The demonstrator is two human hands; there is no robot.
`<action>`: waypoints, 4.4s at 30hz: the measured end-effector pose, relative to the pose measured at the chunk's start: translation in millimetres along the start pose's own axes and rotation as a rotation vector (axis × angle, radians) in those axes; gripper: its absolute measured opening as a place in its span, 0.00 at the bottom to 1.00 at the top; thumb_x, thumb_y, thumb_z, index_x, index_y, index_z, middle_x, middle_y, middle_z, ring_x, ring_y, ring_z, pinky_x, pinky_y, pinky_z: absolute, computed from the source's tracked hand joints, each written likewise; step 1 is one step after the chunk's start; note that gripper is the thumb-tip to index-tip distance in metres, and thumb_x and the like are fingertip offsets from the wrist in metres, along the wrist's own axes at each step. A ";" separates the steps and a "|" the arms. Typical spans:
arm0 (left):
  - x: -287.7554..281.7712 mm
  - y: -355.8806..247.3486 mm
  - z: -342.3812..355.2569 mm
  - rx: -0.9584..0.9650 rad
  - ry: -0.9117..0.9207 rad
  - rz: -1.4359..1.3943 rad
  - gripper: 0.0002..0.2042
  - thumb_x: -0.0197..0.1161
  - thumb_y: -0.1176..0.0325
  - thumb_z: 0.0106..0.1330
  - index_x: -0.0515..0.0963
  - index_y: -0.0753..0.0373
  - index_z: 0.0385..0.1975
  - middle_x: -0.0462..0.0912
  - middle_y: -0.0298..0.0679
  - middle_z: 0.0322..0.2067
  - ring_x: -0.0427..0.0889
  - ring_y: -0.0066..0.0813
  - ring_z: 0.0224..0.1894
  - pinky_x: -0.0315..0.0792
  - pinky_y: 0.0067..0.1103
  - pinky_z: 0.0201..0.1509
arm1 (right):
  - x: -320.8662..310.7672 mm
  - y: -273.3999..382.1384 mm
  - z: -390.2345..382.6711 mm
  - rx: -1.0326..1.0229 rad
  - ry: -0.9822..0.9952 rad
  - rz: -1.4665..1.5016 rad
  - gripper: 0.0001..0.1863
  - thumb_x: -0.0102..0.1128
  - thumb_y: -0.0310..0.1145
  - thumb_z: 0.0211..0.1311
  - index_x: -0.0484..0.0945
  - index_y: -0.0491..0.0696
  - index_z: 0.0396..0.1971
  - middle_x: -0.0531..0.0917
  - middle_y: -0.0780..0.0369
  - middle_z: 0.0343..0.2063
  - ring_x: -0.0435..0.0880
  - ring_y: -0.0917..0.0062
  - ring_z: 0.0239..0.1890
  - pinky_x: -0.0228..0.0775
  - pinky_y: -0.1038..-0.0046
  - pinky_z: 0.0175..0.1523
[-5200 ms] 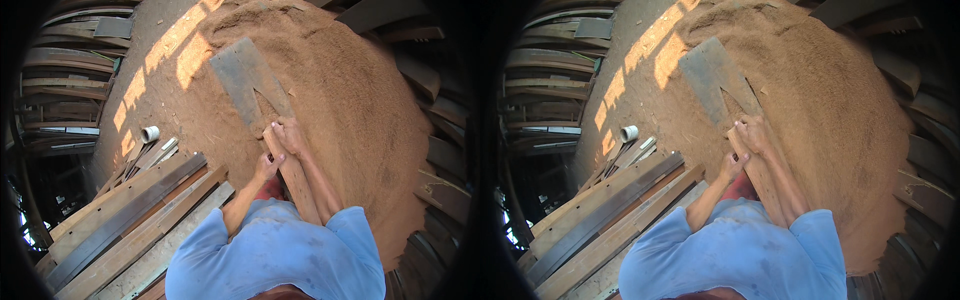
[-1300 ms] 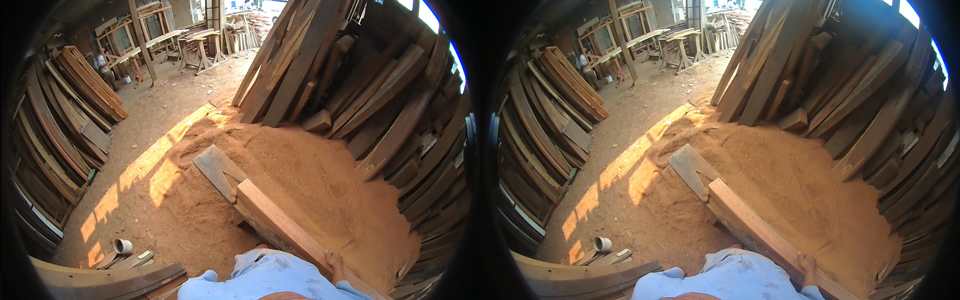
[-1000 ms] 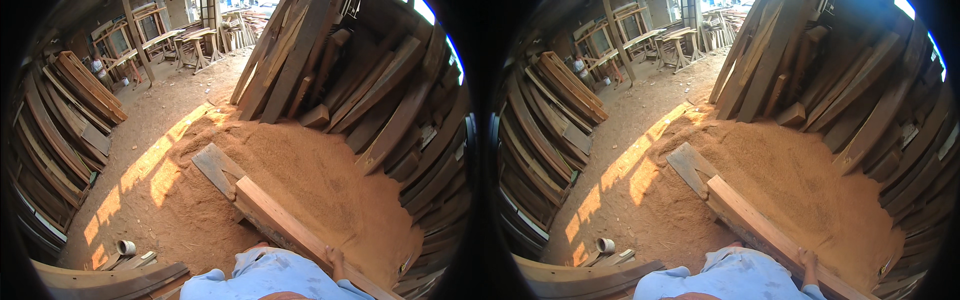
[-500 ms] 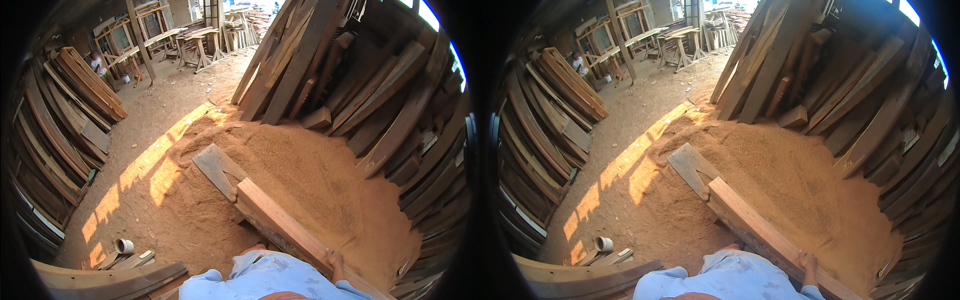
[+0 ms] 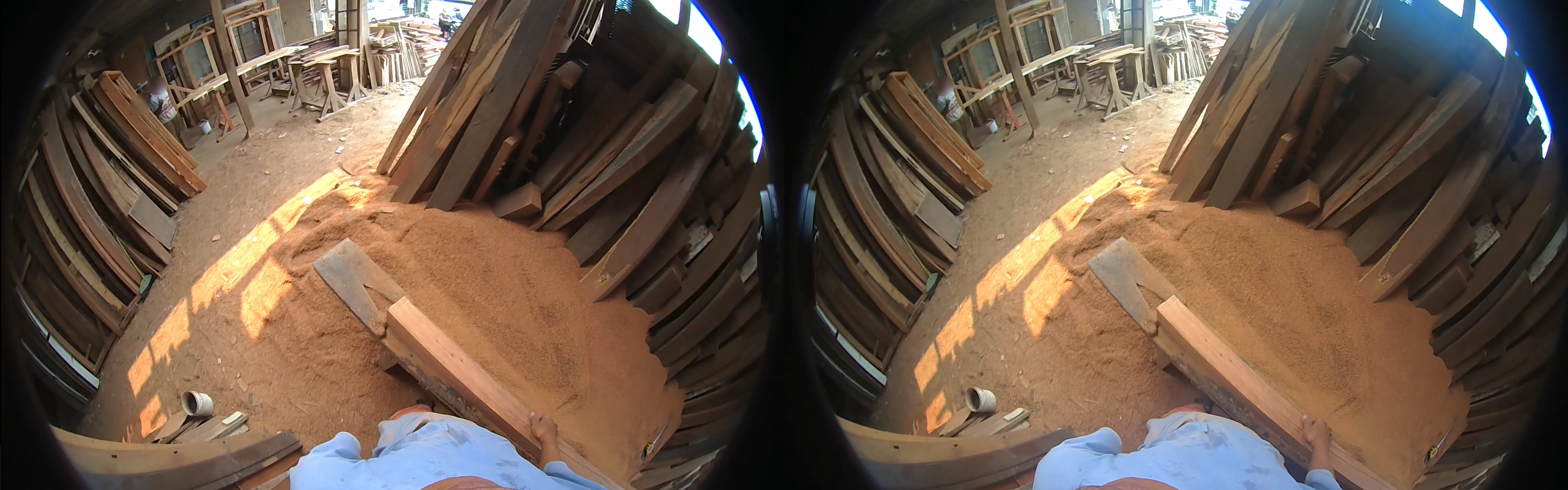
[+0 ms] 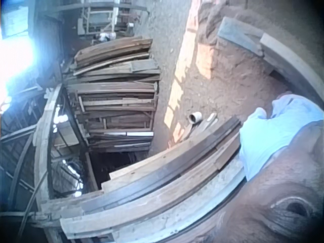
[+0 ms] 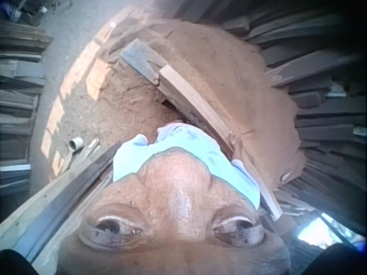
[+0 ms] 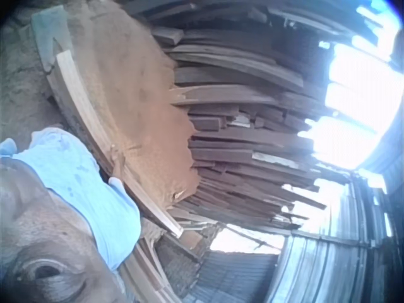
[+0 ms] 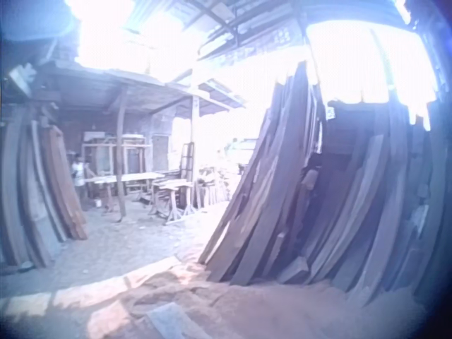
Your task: The person positions a long wooden plank on a support and uses a handheld circular saw to cut it. They guide the saw along the plank's length, creating sawdust, and then lift the cut piece to inspect the result.
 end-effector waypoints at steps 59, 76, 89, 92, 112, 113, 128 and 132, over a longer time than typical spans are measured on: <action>-139.6 -174.5 33.4 0.029 0.188 0.540 0.16 0.67 0.59 0.70 0.82 0.67 0.46 0.87 0.41 0.35 0.87 0.36 0.38 0.82 0.33 0.41 | 0.6 17.3 -22.4 0.145 -0.169 0.337 0.40 0.57 0.63 0.65 0.75 0.44 0.65 0.66 0.46 0.72 0.59 0.46 0.73 0.45 0.49 0.77; -23.9 -443.2 4.4 1.025 -0.537 1.323 0.46 0.80 0.42 0.45 0.69 0.57 0.63 0.77 0.48 0.56 0.72 0.49 0.62 0.61 0.44 0.65 | 28.7 29.3 -42.3 -0.058 -0.213 0.274 0.38 0.60 0.60 0.62 0.75 0.49 0.66 0.74 0.52 0.66 0.62 0.57 0.71 0.47 0.49 0.75; -17.6 -472.0 -26.6 1.238 -0.562 1.077 0.46 0.80 0.45 0.41 0.72 0.60 0.62 0.79 0.47 0.52 0.75 0.47 0.58 0.65 0.41 0.63 | 0.6 37.4 -16.0 -0.321 0.114 0.015 0.59 0.74 0.67 0.47 0.58 0.55 0.76 0.63 0.47 0.74 0.55 0.46 0.77 0.38 0.38 0.78; -35.8 -480.7 -25.1 1.270 -0.661 1.059 0.44 0.80 0.47 0.38 0.74 0.59 0.59 0.78 0.45 0.52 0.73 0.43 0.59 0.65 0.38 0.62 | -17.6 71.1 -16.6 -0.519 -0.045 -0.043 0.60 0.76 0.63 0.47 0.57 0.52 0.76 0.63 0.44 0.72 0.60 0.44 0.75 0.41 0.40 0.78; 60.3 -474.8 5.6 0.757 -0.812 1.120 0.30 0.79 0.58 0.43 0.79 0.49 0.51 0.74 0.40 0.43 0.71 0.40 0.55 0.59 0.41 0.65 | -29.9 39.6 -10.8 -0.748 0.202 -0.157 0.45 0.71 0.42 0.45 0.64 0.35 0.63 0.79 0.41 0.57 0.79 0.49 0.62 0.72 0.56 0.66; 70.9 -473.6 14.5 0.770 -0.812 1.105 0.32 0.79 0.57 0.42 0.78 0.49 0.53 0.74 0.42 0.47 0.70 0.42 0.58 0.58 0.42 0.67 | -26.8 27.1 -9.9 -0.747 0.194 -0.162 0.46 0.72 0.42 0.45 0.64 0.35 0.63 0.79 0.41 0.57 0.79 0.49 0.62 0.72 0.56 0.66; 71.0 -414.3 -13.2 0.250 -1.173 -0.510 0.56 0.73 0.37 0.57 0.48 0.64 0.76 0.47 0.65 0.75 0.46 0.65 0.77 0.48 0.56 0.76 | -63.0 -188.9 19.1 -0.545 0.395 -0.027 0.56 0.80 0.45 0.48 0.58 0.43 0.74 0.68 0.39 0.69 0.67 0.47 0.72 0.62 0.55 0.74; 45.1 -438.0 -10.0 0.309 -1.442 -0.364 0.57 0.76 0.42 0.56 0.45 0.64 0.76 0.43 0.64 0.76 0.49 0.65 0.76 0.49 0.54 0.77 | -41.4 -225.1 13.3 -0.453 0.316 -0.141 0.61 0.82 0.48 0.46 0.52 0.45 0.75 0.63 0.38 0.71 0.61 0.42 0.74 0.57 0.50 0.76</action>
Point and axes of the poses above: each hand's wrist, its own z-axis towards the middle knuckle, its own x-axis out of the palm, y = z × x, the point moved 4 cm from there along z, towards the middle knuckle
